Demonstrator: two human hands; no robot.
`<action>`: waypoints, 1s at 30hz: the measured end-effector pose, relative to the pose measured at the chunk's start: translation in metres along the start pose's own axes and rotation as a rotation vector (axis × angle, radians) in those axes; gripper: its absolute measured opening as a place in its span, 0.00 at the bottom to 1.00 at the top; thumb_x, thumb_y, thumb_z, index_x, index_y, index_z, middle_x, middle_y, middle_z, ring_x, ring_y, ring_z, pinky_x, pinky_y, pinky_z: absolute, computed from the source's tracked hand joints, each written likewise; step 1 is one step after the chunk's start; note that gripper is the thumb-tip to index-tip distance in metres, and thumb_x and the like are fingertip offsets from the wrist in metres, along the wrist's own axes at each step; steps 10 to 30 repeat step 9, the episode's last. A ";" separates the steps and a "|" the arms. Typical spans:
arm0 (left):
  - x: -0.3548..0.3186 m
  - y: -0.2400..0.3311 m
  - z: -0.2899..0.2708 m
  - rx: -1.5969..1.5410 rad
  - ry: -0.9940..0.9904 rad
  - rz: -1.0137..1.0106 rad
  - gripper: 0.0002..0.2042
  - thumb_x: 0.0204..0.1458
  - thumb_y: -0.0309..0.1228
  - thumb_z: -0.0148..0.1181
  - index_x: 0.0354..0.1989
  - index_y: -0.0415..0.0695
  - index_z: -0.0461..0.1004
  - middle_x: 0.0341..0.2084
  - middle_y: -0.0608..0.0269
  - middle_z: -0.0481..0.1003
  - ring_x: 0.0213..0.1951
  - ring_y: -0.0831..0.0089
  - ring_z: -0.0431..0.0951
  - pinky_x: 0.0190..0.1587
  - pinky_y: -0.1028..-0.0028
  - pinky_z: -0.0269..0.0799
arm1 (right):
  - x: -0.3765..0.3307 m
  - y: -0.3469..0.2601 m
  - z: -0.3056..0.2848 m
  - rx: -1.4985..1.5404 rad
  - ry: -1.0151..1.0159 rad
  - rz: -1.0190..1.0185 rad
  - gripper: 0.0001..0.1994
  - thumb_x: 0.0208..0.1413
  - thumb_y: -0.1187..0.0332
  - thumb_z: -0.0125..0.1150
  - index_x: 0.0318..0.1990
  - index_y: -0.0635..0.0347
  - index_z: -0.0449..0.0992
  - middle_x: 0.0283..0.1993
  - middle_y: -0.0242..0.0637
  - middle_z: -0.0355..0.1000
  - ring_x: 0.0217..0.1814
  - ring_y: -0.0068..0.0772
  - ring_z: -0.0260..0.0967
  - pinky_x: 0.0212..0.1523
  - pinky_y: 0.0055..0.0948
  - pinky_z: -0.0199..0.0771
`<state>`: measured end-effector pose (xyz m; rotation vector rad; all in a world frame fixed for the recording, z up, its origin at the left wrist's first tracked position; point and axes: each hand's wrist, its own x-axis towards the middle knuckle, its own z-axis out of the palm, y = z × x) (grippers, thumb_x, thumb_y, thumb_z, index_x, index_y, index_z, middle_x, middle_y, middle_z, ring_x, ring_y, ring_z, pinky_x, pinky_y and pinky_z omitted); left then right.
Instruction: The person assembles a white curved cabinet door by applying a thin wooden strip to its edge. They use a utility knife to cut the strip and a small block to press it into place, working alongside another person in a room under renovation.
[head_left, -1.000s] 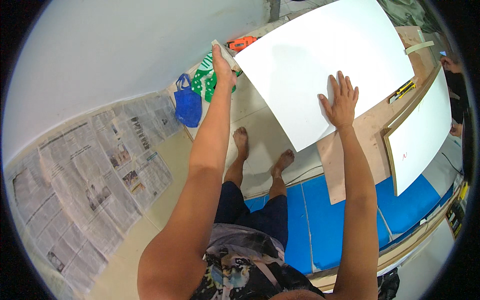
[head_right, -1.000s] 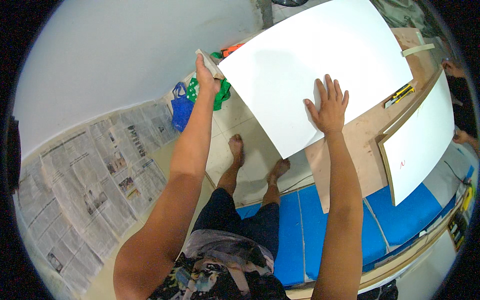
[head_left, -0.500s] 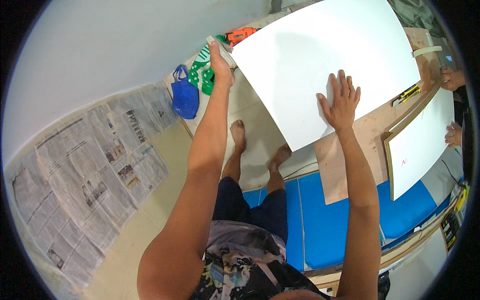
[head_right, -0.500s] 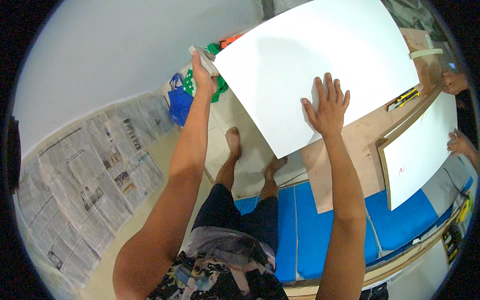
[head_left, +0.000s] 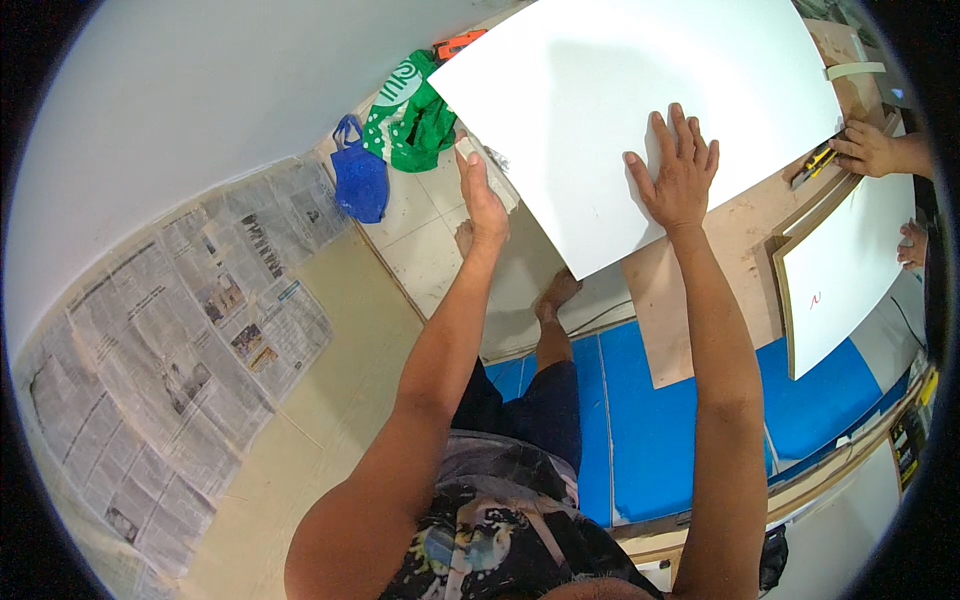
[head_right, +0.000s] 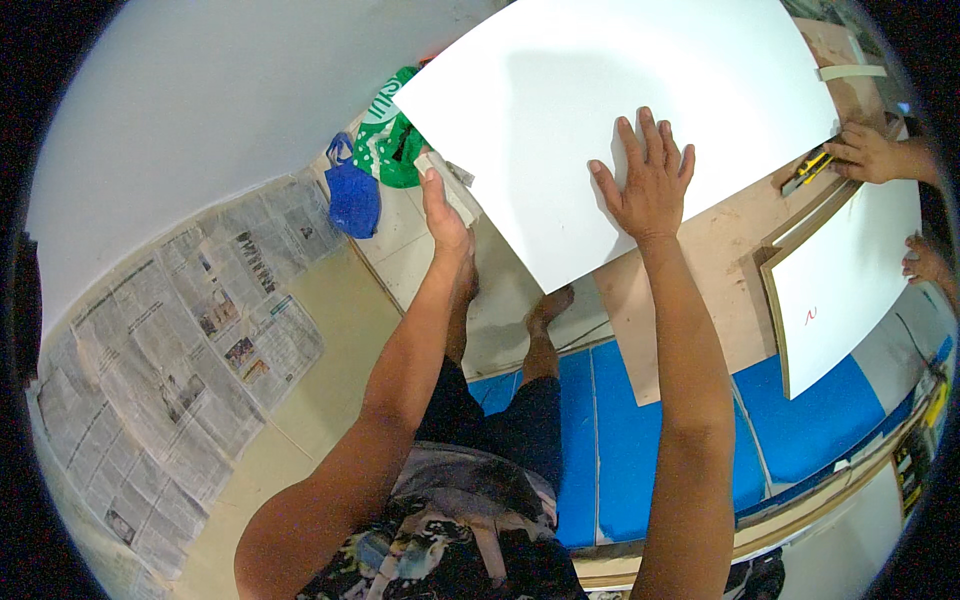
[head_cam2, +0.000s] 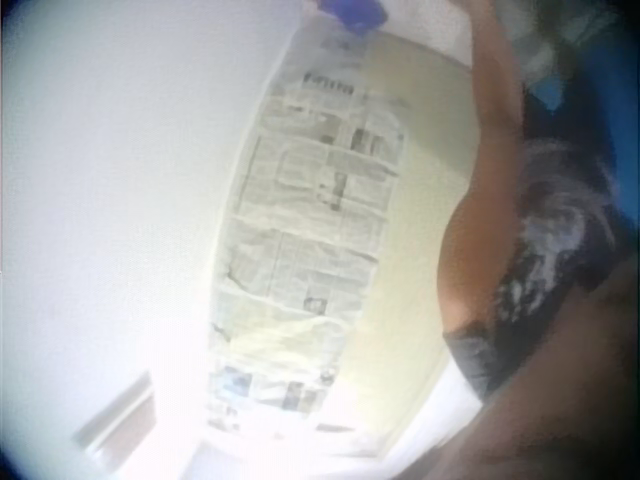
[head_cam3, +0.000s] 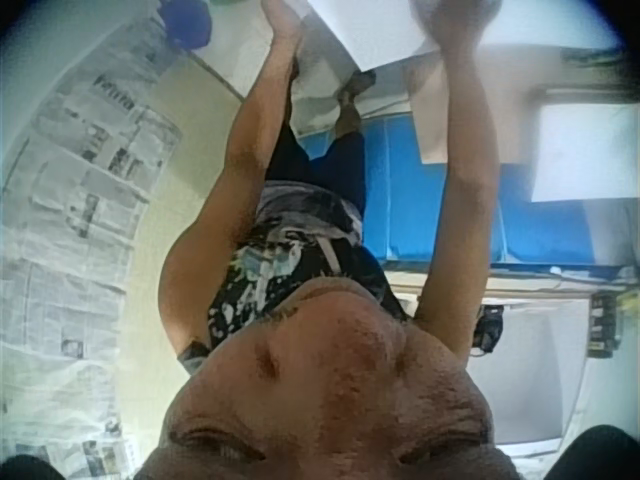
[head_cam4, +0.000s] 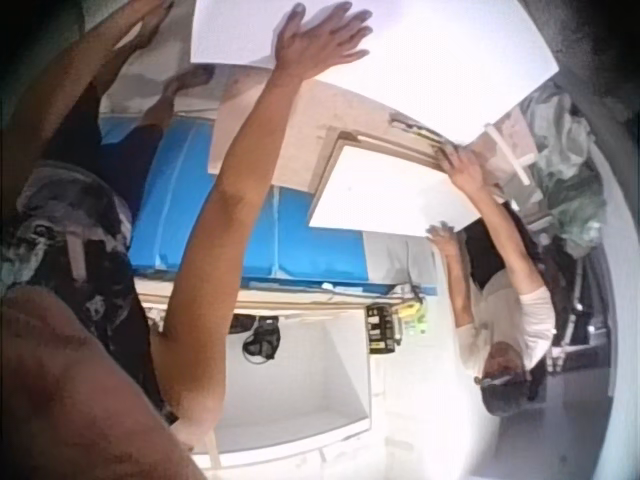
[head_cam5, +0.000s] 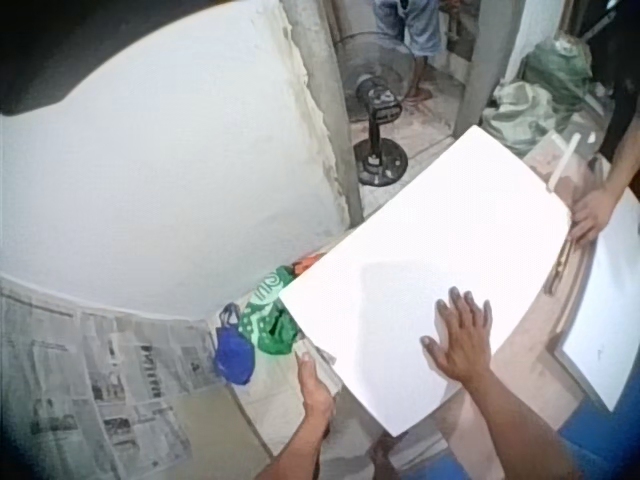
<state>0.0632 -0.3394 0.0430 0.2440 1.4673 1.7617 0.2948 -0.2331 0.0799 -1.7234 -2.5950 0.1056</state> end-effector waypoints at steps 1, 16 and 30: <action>-0.001 0.008 0.005 0.050 0.013 -0.007 0.29 0.61 0.47 0.44 0.64 0.40 0.57 0.57 0.56 0.65 0.58 0.66 0.65 0.61 0.69 0.57 | -0.002 0.002 0.002 -0.002 0.012 -0.002 0.33 0.56 0.38 0.46 0.66 0.42 0.60 0.72 0.34 0.48 0.73 0.43 0.43 0.70 0.58 0.32; 0.152 0.037 -0.013 -0.062 0.014 -0.083 0.29 0.56 0.56 0.47 0.51 0.40 0.65 0.39 0.57 0.72 0.44 0.64 0.73 0.49 0.65 0.69 | 0.000 -0.001 -0.002 -0.033 -0.042 0.013 0.36 0.54 0.35 0.46 0.67 0.41 0.58 0.73 0.33 0.47 0.75 0.41 0.40 0.71 0.56 0.29; 0.152 0.037 -0.013 -0.062 0.014 -0.083 0.29 0.56 0.56 0.47 0.51 0.40 0.65 0.39 0.57 0.72 0.44 0.64 0.73 0.49 0.65 0.69 | 0.000 -0.001 -0.002 -0.033 -0.042 0.013 0.36 0.54 0.35 0.46 0.67 0.41 0.58 0.73 0.33 0.47 0.75 0.41 0.40 0.71 0.56 0.29</action>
